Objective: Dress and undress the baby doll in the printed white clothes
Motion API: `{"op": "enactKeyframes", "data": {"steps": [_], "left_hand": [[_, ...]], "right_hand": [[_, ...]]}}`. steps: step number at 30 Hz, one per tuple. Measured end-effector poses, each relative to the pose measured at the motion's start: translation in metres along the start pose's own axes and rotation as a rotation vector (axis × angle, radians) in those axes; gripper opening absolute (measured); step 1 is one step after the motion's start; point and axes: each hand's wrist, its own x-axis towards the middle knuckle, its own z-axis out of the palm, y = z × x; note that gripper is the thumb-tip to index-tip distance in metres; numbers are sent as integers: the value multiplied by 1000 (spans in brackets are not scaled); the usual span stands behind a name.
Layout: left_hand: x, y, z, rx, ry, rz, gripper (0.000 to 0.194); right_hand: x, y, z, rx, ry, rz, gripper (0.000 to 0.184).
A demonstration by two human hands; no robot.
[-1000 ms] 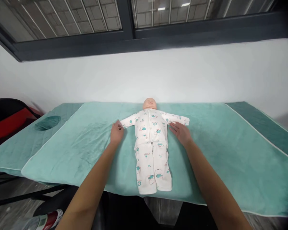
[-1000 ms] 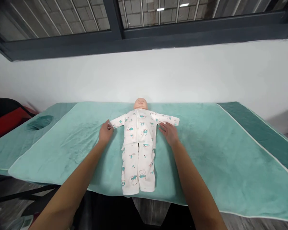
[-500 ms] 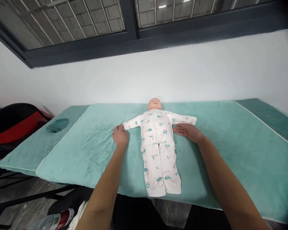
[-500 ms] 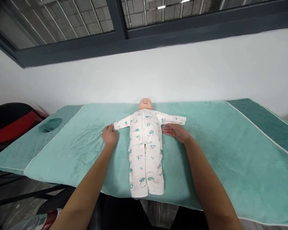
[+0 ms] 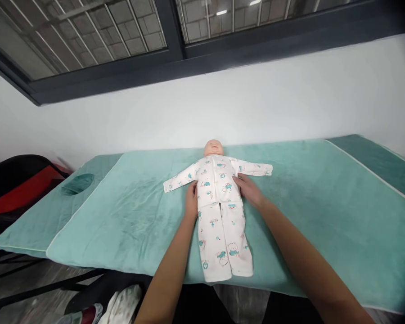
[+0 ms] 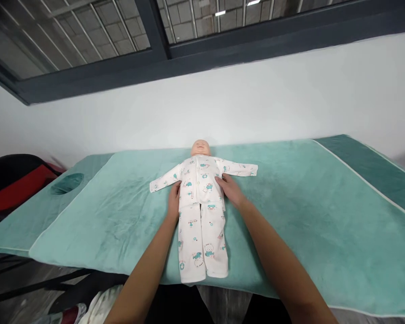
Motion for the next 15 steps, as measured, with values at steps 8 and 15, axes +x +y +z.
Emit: {"op": "enactKeyframes", "data": {"steps": [8, 15], "left_hand": [[13, 13, -1, -250, -135, -71, 46], [14, 4, 3, -220, -103, -60, 44]], "right_hand": [[0, -5, 9, 96, -35, -229, 52], [4, -1, -6, -158, 79, -196, 37]]}}
